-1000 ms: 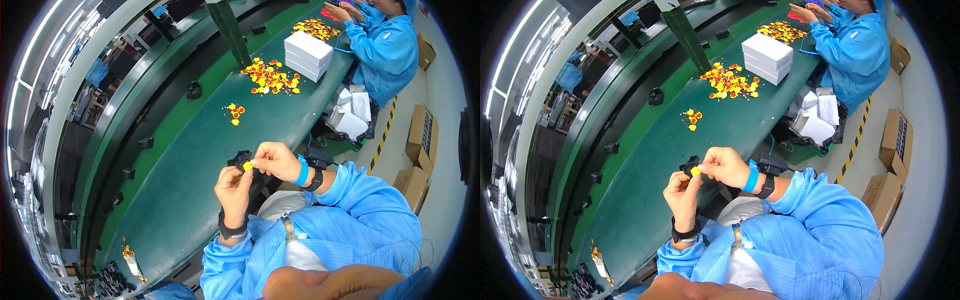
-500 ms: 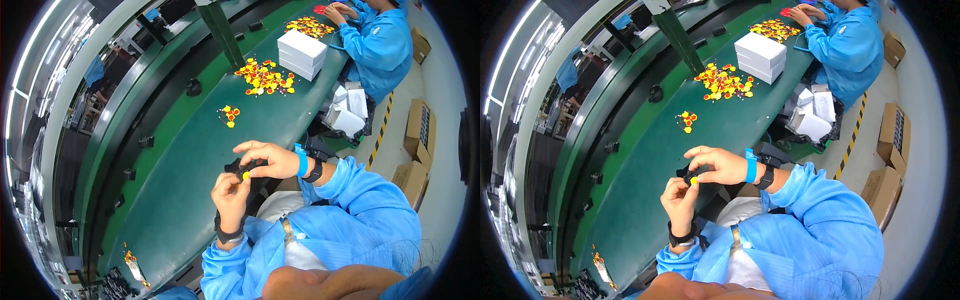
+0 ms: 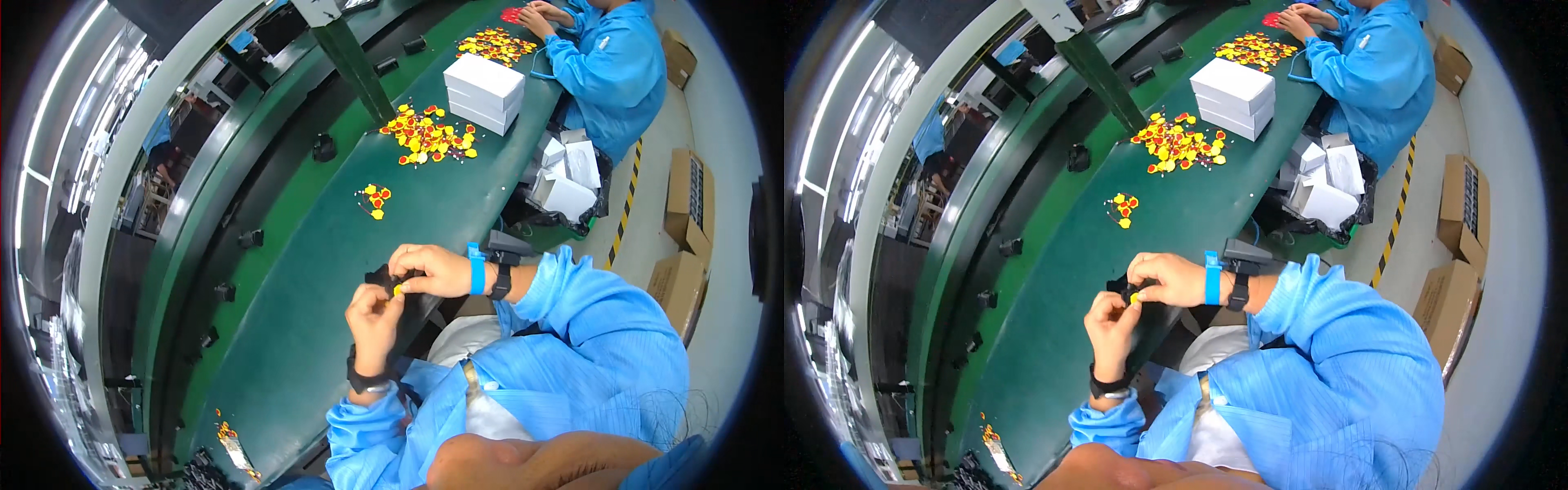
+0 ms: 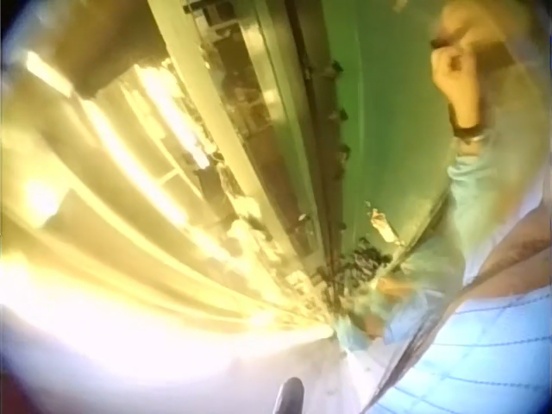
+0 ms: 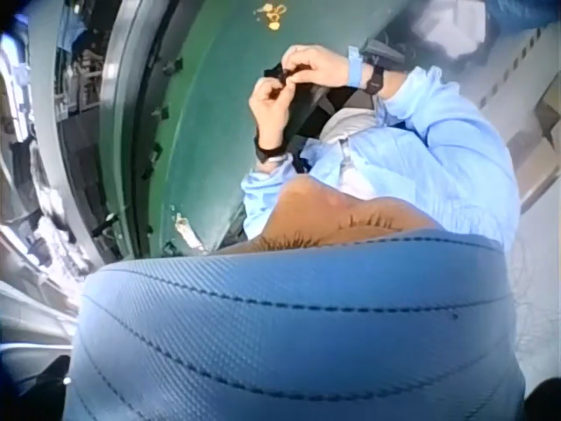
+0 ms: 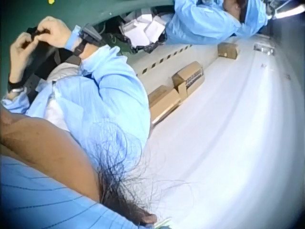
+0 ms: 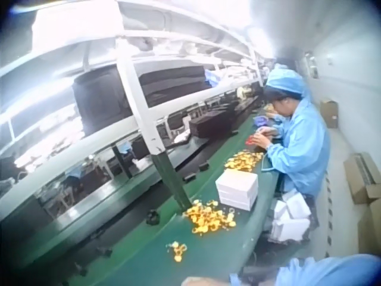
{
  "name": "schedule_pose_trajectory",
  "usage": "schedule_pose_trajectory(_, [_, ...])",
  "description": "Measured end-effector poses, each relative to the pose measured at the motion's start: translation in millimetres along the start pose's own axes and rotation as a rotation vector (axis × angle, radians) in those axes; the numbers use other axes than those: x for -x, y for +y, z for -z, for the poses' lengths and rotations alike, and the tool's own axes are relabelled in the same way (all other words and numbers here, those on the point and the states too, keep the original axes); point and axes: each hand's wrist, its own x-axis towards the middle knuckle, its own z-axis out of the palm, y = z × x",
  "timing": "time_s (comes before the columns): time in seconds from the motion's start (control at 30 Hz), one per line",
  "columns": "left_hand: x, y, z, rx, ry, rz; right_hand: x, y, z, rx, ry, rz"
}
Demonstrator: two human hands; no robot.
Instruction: Assembling small yellow and red plastic components onto black housings on a factory assembly line.
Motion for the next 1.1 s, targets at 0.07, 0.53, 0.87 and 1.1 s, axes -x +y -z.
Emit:
schedule_pose_trajectory(0.07, [-26.7,-14.1,11.4,-0.024,-0.090,0.033,-6.5,5.4,11.0,0.109,0.050,0.019])
schedule_pose_trajectory(0.53, [-236.4,-144.4,107.0,-0.640,0.172,0.041,-55.6,43.2,90.3,0.723,0.192,-0.465])
schedule_pose_trajectory(0.87, [-215.5,-125.9,102.8,-0.572,0.284,0.113,-126.6,59.7,69.5,0.838,-0.024,-0.347])
schedule_pose_trajectory(1.1, [-159.1,-111.4,96.2,-0.200,0.085,0.227,-130.8,68.3,47.9,0.979,0.028,-0.203])
